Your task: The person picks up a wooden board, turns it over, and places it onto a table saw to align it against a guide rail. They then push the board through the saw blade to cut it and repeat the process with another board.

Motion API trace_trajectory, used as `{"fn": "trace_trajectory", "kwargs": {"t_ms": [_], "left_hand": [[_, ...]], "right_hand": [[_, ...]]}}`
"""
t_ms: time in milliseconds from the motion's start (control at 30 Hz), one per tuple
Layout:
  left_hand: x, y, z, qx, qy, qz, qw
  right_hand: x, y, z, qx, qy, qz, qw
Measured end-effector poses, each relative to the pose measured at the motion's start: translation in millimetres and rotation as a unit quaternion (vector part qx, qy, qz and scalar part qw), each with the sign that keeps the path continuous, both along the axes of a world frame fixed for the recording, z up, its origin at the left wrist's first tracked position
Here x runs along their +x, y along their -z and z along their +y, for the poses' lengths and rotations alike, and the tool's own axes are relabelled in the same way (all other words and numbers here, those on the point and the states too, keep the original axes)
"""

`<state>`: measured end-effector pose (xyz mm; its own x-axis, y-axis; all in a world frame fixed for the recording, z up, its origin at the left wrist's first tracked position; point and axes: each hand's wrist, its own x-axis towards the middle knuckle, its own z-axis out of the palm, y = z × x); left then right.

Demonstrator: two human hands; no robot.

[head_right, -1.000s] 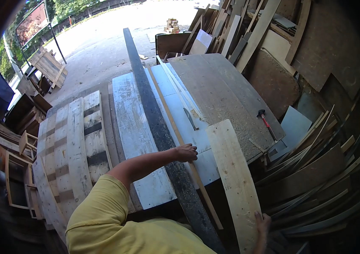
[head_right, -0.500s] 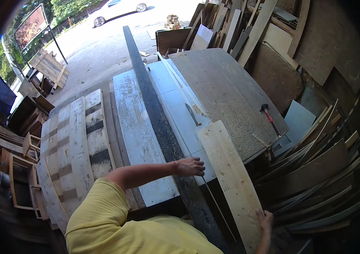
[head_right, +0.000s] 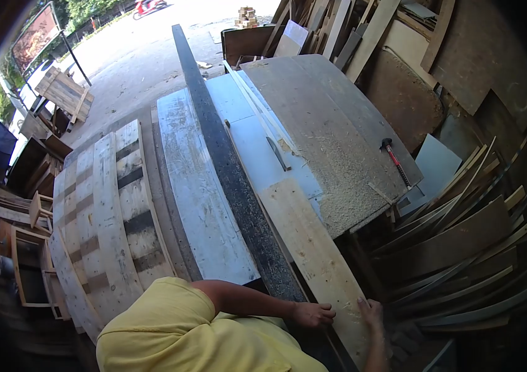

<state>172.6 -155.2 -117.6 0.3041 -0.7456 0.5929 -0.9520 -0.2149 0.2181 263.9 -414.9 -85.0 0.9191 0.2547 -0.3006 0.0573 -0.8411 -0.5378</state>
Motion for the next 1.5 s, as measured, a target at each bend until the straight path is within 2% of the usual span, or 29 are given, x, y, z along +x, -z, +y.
{"fn": "trace_trajectory", "kwargs": {"t_ms": [133,267,333,400,433,467,500,533,567,633,733,833,933,1033,1133,1500], "left_hand": [[6,-2,10,0.016,0.014,0.020,1.000],[9,4,23,0.076,0.025,0.070,0.994],[16,4,36,0.034,-0.039,0.017,0.999],[33,-14,89,0.047,-0.129,0.083,0.987],[46,-14,123,0.008,-0.216,0.074,0.974],[61,-23,167,0.021,-0.312,0.121,0.942],[72,-32,208,0.072,-0.440,0.159,0.881],[83,-28,249,0.078,-0.539,0.139,0.827],[84,-35,282,0.090,-0.593,0.129,0.790],[82,-29,328,0.153,-0.554,0.155,0.803],[83,-28,336,0.175,-0.537,0.197,0.801],[84,-23,338,0.154,-0.534,0.200,0.807],[83,-20,339,0.159,-0.537,0.177,0.809],[83,-19,339,0.162,-0.543,0.164,0.808],[82,-21,340,0.159,-0.538,0.171,0.810],[82,-25,339,0.157,-0.539,0.183,0.807]], "right_hand": [[-9,-1,25,-0.013,-0.014,0.004,1.000],[-16,34,22,-0.018,-0.041,-0.031,0.999],[-19,32,27,-0.026,-0.048,-0.018,0.998],[-20,37,27,-0.011,-0.054,-0.039,0.998],[-20,39,27,0.003,-0.058,-0.061,0.996],[-20,37,30,0.005,-0.055,-0.061,0.997],[-21,33,33,0.002,-0.052,-0.053,0.997],[-22,30,35,-0.001,-0.049,-0.045,0.998],[-21,32,35,-0.001,-0.048,-0.045,0.998],[-20,34,35,-0.016,-0.052,-0.034,0.998],[-19,27,43,-0.061,-0.042,0.000,0.997],[-19,33,46,-0.027,-0.046,-0.041,0.998],[-17,30,49,-0.071,-0.052,-0.006,0.996],[-16,22,58,-0.048,-0.055,-0.014,0.997],[-12,20,68,-0.071,-0.049,0.003,0.996],[-2,38,83,-0.074,-0.047,-0.029,0.996]]}}
